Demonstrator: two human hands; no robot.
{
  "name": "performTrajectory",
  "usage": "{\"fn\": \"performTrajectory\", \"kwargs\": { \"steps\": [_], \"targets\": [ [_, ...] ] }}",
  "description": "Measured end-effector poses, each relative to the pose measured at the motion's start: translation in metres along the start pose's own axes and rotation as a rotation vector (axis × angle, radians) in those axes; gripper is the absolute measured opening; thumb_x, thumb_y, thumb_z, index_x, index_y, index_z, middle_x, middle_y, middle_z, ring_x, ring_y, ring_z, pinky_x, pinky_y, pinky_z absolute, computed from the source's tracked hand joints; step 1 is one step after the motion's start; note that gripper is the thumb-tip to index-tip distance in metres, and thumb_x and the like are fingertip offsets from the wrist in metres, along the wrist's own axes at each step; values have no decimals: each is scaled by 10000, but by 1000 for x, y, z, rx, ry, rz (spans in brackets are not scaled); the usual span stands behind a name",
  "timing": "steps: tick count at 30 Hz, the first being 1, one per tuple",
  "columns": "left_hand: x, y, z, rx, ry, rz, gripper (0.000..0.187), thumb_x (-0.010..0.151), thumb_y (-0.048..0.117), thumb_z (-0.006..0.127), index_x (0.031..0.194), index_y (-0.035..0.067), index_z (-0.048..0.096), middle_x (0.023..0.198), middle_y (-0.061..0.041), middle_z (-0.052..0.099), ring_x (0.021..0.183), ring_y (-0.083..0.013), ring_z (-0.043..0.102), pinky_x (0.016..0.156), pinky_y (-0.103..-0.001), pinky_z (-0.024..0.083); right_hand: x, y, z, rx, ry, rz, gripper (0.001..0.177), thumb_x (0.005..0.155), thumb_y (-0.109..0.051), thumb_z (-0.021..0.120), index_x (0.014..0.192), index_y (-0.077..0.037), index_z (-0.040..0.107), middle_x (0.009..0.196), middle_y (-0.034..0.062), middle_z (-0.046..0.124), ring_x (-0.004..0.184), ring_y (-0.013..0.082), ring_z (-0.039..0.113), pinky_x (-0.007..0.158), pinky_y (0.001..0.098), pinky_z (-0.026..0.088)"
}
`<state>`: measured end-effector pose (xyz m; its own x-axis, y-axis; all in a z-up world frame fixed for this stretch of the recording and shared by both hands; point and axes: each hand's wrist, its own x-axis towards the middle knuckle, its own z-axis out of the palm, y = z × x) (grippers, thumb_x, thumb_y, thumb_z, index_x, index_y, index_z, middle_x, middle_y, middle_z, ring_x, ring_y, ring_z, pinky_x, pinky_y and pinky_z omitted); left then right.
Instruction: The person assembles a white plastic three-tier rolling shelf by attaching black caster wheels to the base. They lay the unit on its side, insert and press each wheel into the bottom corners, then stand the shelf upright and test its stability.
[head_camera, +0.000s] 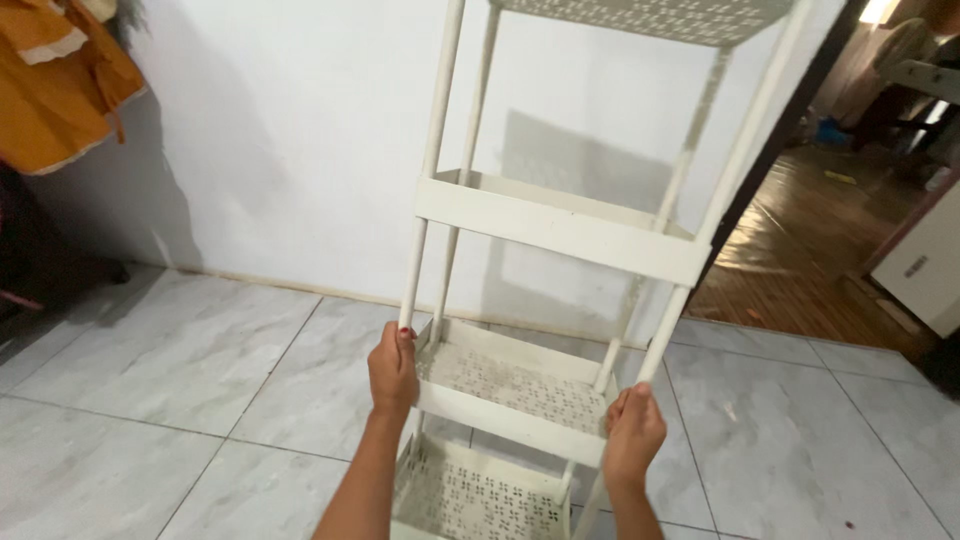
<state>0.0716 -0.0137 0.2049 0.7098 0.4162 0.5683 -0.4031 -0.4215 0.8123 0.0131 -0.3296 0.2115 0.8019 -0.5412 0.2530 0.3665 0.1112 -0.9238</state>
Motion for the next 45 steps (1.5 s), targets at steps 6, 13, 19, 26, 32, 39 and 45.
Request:
{"fn": "performTrajectory", "kwargs": {
  "steps": [6,13,19,26,32,39,45],
  "targets": [
    [20,-34,-18,6,-58,-71,430,1086,401,352,879,68,530,572,-144,570,527,-319,599,544,-437,473,-43,22,18,61,-51,-93,445,1102,-362,409,773,-66,451,600,-4,410,499,82,325,445,261,260],
    [-45,-47,-7,67,8,-31,364,1071,375,392,971,54,529,641,-182,589,582,-406,596,540,-493,440,18,43,4,-12,-73,-214,488,1161,-334,389,755,-63,382,637,10,387,541,109,345,480,288,309],
    [-90,-48,11,183,-56,12,191,1005,195,547,1038,10,511,762,-226,646,690,-455,625,586,-513,481,54,54,-6,-720,194,-1011,445,1195,-219,352,864,3,549,844,149,570,819,342,530,748,444,432],
    [-80,-65,31,158,-132,-87,185,1004,149,594,1074,-5,518,927,-253,626,850,-445,610,749,-495,495,68,62,-6,-387,-77,-283,229,1062,-141,356,1037,12,525,726,92,630,646,224,654,656,368,563],
    [22,-58,22,829,-139,-109,560,919,254,611,1432,118,432,1531,-232,370,1400,-504,337,1053,-608,261,-5,47,20,-665,-111,4,182,1076,-188,419,1181,-57,491,857,110,715,783,230,713,692,393,579],
    [0,95,-2,-252,-377,-413,776,1048,597,248,1604,64,152,1632,-236,283,1483,-390,330,1201,-471,256,-135,21,66,-588,-389,52,537,885,96,458,1390,-76,391,1332,140,579,1161,271,642,949,403,526],
    [-126,184,-39,-144,-126,-265,675,942,300,563,1522,38,337,1204,-232,600,1047,-319,645,852,-390,587,-124,-20,20,-515,-198,-524,666,874,-12,630,1467,69,338,1476,276,384,1378,405,392,1162,468,287]
  ]
}}
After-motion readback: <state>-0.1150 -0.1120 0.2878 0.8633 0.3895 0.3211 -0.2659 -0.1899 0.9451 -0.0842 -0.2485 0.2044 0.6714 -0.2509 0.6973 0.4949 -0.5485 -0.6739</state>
